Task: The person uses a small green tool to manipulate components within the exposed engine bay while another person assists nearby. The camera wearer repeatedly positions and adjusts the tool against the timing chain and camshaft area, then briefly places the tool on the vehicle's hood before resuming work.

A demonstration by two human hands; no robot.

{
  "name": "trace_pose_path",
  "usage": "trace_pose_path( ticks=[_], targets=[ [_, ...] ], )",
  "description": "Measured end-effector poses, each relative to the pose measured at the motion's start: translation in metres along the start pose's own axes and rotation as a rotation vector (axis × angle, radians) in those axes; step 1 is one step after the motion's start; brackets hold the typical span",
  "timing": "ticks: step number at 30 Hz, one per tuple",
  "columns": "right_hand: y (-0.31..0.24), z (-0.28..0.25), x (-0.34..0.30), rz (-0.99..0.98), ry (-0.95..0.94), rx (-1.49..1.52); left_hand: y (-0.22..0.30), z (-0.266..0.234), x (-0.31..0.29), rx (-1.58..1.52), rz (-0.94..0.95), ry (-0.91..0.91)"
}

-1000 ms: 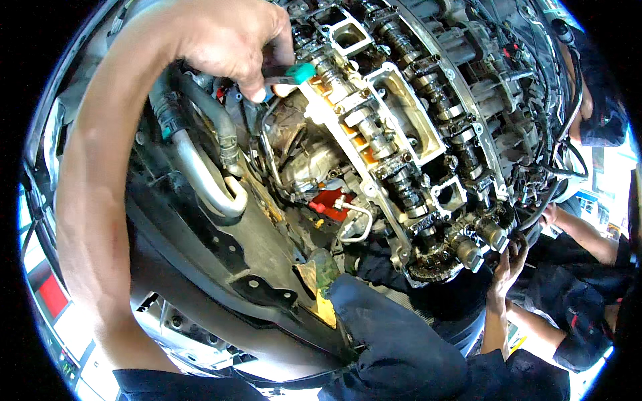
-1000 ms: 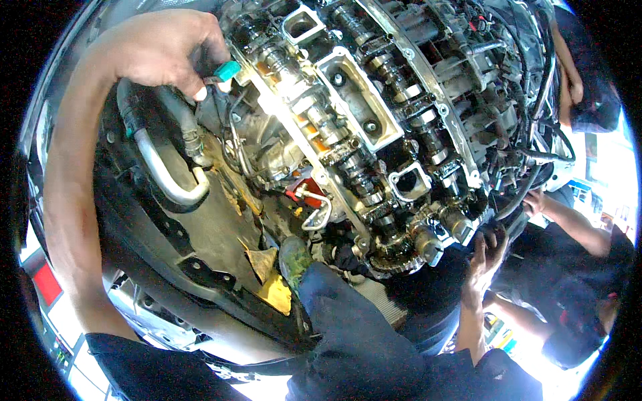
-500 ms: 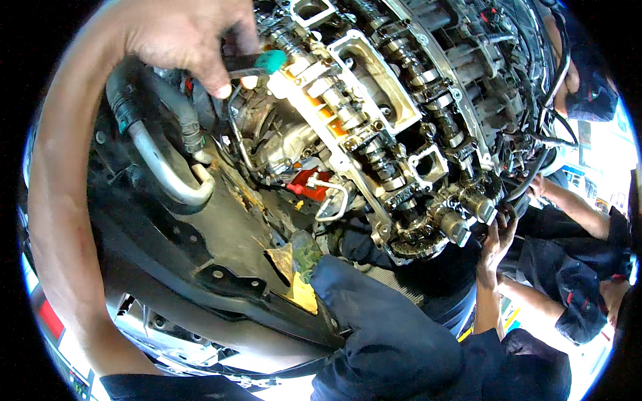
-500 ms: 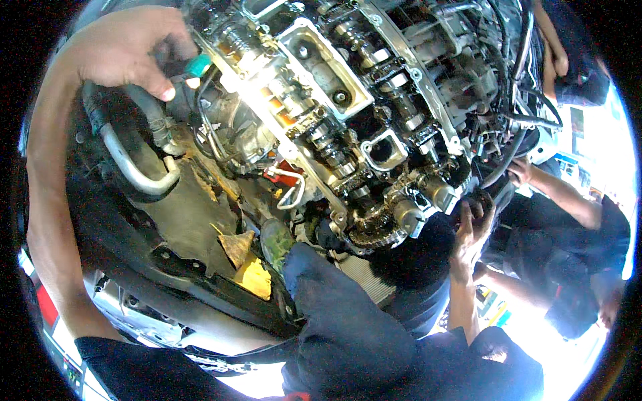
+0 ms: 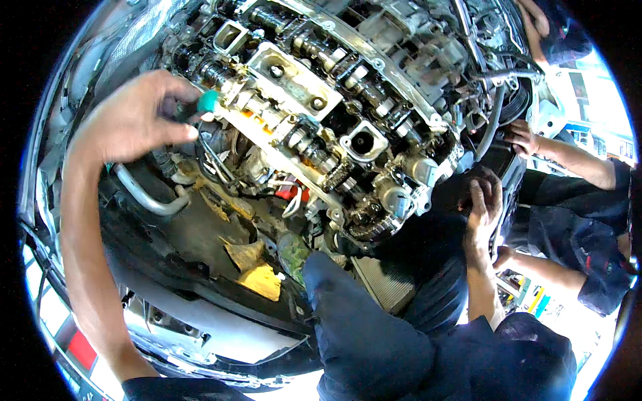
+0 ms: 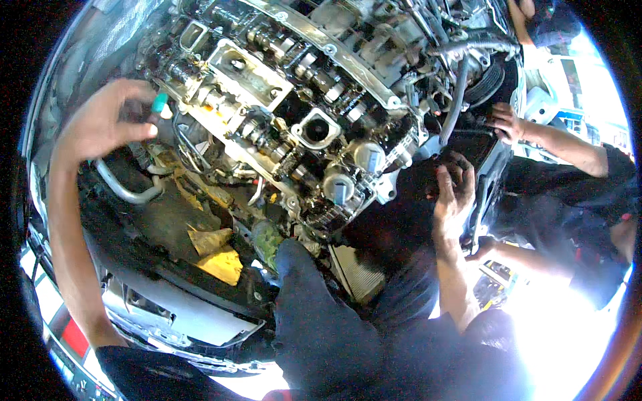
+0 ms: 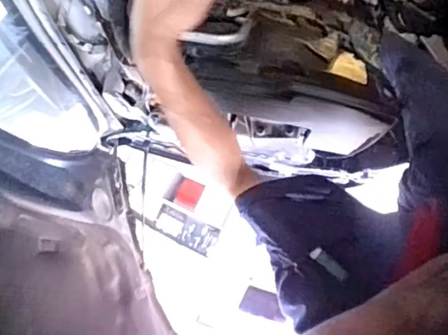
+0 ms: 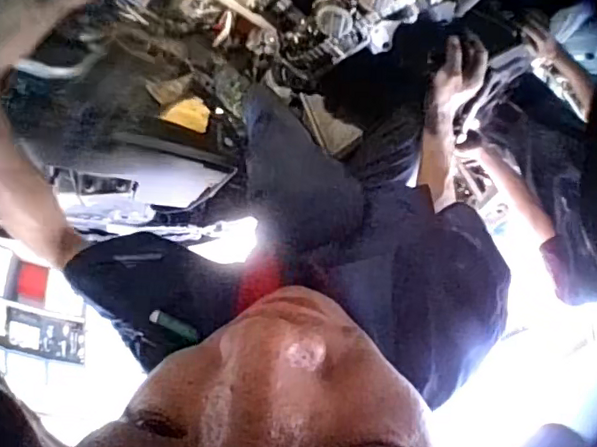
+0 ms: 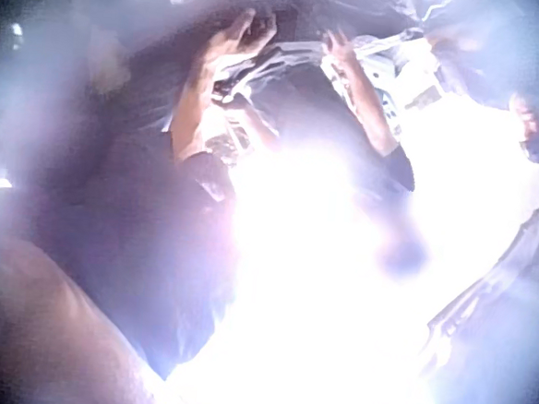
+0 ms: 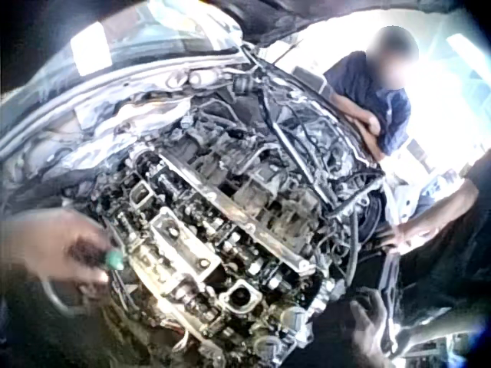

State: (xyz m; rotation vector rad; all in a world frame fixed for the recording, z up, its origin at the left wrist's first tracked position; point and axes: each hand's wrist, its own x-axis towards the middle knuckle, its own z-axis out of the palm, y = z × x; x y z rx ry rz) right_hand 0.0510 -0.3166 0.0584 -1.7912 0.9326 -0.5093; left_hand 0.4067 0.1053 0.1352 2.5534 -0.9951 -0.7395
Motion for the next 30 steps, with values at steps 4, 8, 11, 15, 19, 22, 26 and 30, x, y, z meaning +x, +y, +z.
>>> trace_pose_path(
  ticks=[4,8,11,15,19,22,26,30],
  targets=[
    [-0.019,-0.010,-0.021,-0.169,0.111,-0.199,0.096,0.031,-0.030,0.097,0.164,0.147],
    [-0.029,0.012,-0.049,-0.797,-0.307,-0.295,0.134,0.057,-0.059,0.045,0.178,0.303],
    [-0.039,0.045,-0.088,-0.731,-1.036,-0.272,0.154,0.061,-0.063,-0.039,0.138,0.323],
    [-0.031,0.085,-0.117,-0.897,-1.528,-0.723,0.150,0.082,-0.077,-0.035,0.166,0.396],
    [0.002,0.110,-0.137,-0.878,-1.807,-0.740,0.140,0.099,-0.082,-0.057,0.113,0.440],
    [0.030,0.110,-0.151,-0.809,-1.790,-0.735,0.127,0.118,-0.080,-0.073,0.078,0.493],
    [0.027,0.125,-0.148,-0.744,-1.756,-0.863,0.112,0.121,-0.080,-0.194,0.051,0.369],
    [0.048,0.133,-0.147,-0.669,-1.728,-0.953,0.125,0.113,-0.060,0.012,0.131,0.515]
  ],
)
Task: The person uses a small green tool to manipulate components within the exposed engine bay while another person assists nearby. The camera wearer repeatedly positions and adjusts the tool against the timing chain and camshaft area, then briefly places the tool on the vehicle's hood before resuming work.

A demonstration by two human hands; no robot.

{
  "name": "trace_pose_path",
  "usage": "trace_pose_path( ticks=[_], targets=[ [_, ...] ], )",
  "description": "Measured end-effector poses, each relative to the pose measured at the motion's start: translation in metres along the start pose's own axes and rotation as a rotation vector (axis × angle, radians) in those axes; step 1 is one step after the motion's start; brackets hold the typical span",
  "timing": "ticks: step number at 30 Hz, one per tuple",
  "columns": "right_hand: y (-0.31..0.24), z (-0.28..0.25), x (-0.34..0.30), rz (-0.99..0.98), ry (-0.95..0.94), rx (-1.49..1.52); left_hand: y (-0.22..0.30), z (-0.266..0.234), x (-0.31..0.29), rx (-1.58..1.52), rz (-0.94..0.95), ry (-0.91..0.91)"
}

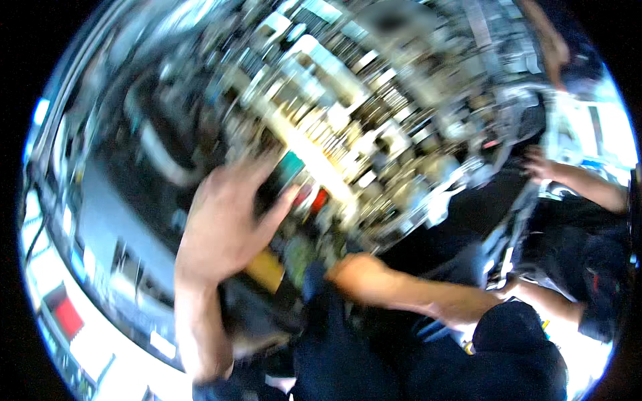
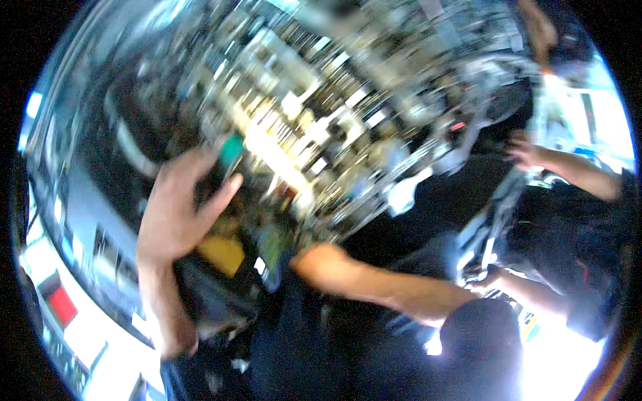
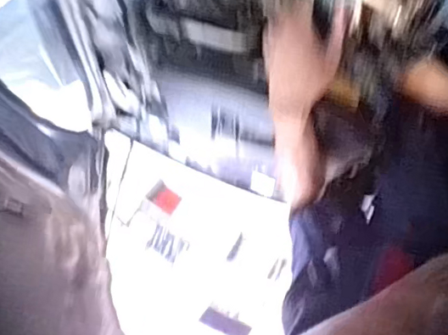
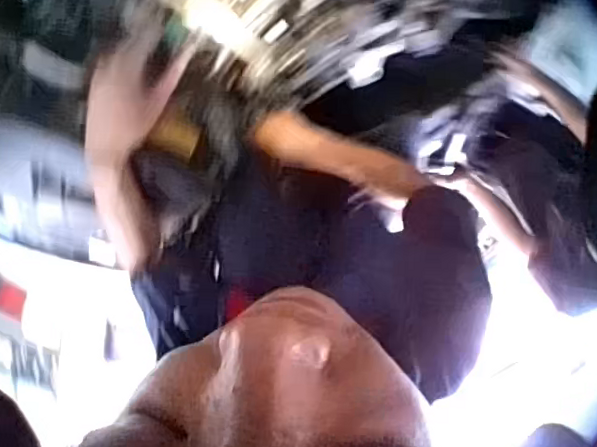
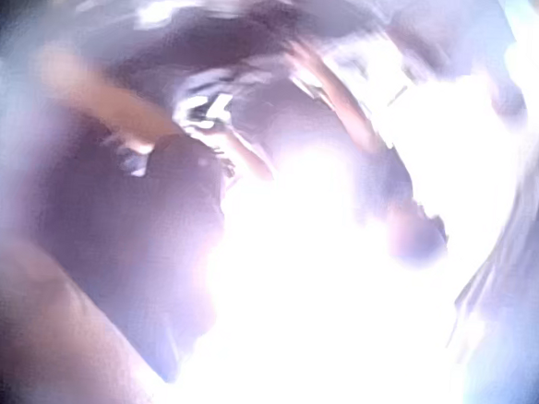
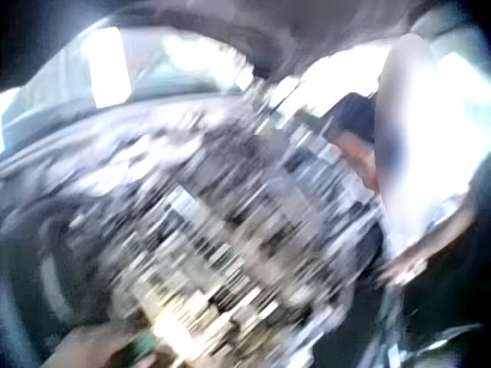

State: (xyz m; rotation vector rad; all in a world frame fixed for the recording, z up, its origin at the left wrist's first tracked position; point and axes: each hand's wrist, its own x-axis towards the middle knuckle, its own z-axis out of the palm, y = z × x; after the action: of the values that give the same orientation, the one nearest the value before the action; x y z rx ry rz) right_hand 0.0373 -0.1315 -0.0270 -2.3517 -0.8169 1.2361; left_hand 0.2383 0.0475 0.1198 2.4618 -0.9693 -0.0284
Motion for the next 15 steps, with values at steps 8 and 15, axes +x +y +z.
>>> trace_pose_path(
  ticks=[8,15],
  targets=[
    [0.042,0.075,0.076,-0.064,0.225,-0.119,0.006,-0.013,-0.011,-0.132,-0.307,-0.362],
    [0.053,0.066,0.086,-0.047,0.277,-0.026,-0.005,-0.014,-0.022,-0.022,-0.223,-0.316]
  ],
)
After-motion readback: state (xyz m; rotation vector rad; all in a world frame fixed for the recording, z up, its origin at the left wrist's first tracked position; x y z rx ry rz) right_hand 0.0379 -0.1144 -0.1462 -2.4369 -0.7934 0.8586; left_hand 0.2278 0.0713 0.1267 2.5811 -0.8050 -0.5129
